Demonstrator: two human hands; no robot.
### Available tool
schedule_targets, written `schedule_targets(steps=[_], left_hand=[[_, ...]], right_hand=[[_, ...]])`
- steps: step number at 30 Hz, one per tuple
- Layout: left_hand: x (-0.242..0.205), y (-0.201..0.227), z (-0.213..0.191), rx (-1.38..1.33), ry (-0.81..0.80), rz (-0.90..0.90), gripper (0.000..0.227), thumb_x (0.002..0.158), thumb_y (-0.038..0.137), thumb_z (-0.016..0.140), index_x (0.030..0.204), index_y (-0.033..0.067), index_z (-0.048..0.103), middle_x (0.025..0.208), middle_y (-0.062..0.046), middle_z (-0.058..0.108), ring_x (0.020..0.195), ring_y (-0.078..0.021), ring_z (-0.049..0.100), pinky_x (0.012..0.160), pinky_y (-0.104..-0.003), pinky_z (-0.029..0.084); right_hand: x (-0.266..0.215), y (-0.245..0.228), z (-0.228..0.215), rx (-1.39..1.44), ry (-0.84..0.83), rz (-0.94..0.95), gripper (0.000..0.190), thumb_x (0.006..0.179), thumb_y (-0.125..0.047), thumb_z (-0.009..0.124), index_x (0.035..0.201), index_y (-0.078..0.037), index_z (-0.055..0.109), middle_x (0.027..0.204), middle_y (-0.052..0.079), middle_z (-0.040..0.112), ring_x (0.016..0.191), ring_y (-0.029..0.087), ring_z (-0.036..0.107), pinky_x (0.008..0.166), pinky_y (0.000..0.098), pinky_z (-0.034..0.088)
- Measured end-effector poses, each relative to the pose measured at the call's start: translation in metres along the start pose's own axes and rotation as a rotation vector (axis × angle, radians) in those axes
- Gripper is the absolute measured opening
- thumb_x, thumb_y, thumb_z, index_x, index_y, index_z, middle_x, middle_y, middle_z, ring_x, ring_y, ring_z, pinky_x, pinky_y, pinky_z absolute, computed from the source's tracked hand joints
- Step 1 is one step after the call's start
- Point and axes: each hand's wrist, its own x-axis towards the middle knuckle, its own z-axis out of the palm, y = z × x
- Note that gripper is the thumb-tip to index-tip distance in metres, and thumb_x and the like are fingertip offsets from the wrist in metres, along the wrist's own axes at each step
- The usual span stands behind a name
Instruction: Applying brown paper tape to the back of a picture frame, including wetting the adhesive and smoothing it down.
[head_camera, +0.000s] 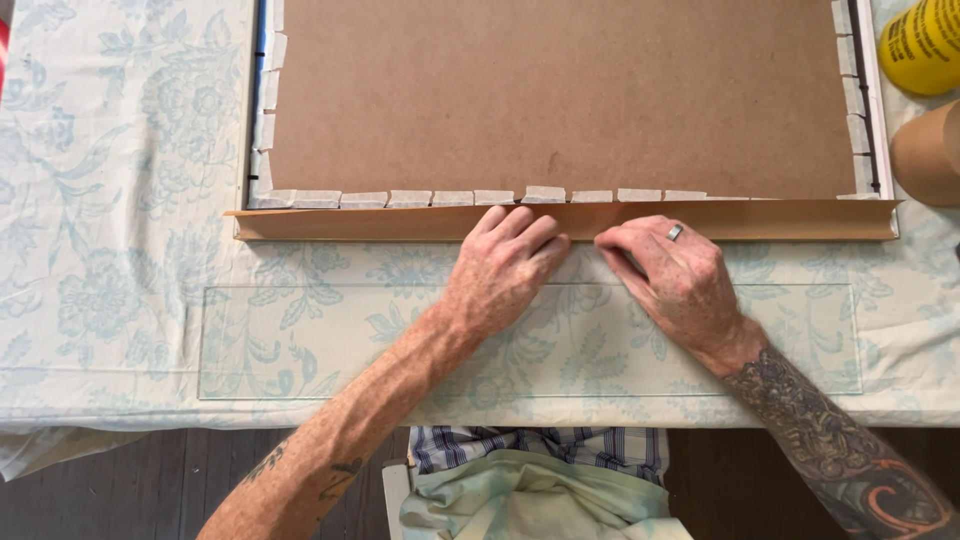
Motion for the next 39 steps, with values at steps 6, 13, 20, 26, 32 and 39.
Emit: schedule_targets(steps=[6,13,20,26,32,39], left_hand=[[-0.013,-0.011,-0.008,0.030,-0.022,-0.029,0.018,0.098,0.014,0.064,0.080,0.0101,0.063,0.079,-0.005,0.048,0.072,-0.0252,0.052,0.066,-0.036,0.042],[-0.008,-0.007,-0.010,-0.005,0.030,0.013,0.024,0.097,0.006,0.061,0.073,0.0095,0.060,0.076,-0.005,0.045,0.068,-0.0261,0.048,0.064,-0.035,0.040],[-0.008,-0.007,-0.009,0.007,0.050,0.048,0.027,0.097,0.003,0.058,0.071,0.0089,0.060,0.076,-0.005,0.044,0.066,-0.0258,0.047,0.062,-0.036,0.039],[-0.004,-0.010,-0.015,0.019,0.021,0.046,0.023,0.095,0.004,0.060,0.073,0.0090,0.063,0.076,-0.005,0.047,0.068,-0.0257,0.050,0.064,-0.037,0.040],[-0.014,-0.019,-0.046,0.100,0.009,-0.006,0.015,0.093,0.005,0.066,0.079,0.0081,0.065,0.077,-0.006,0.048,0.068,-0.0252,0.051,0.064,-0.036,0.040],[-0.024,-0.023,-0.036,0.082,0.031,0.027,0.023,0.099,0.004,0.057,0.076,0.0074,0.061,0.077,-0.006,0.045,0.067,-0.0263,0.049,0.062,-0.036,0.040]], right_hand=[[0.014,-0.015,0.015,0.000,0.002,-0.026,0.007,0.097,-0.005,0.073,0.103,-0.008,0.072,0.087,0.006,0.071,0.087,0.025,0.073,0.079,0.0369,0.061],[0.010,-0.011,0.019,0.022,0.020,-0.038,0.005,0.097,-0.004,0.073,0.099,-0.008,0.071,0.084,0.005,0.070,0.086,0.024,0.072,0.078,0.0352,0.061],[0.010,-0.010,0.020,-0.001,0.050,-0.060,0.006,0.096,-0.003,0.075,0.095,-0.008,0.072,0.083,0.003,0.071,0.084,0.022,0.072,0.077,0.0340,0.061],[0.011,-0.013,0.022,0.006,0.066,-0.034,0.007,0.095,-0.001,0.076,0.097,-0.007,0.073,0.084,0.005,0.073,0.085,0.023,0.073,0.078,0.0350,0.062],[0.019,-0.027,0.019,0.068,0.078,-0.012,0.008,0.095,-0.001,0.076,0.102,-0.004,0.074,0.091,0.008,0.075,0.089,0.026,0.074,0.079,0.0381,0.061],[0.026,-0.030,0.032,0.080,0.043,-0.023,0.008,0.095,0.000,0.074,0.101,-0.005,0.073,0.088,0.007,0.074,0.088,0.026,0.073,0.078,0.0380,0.061]])
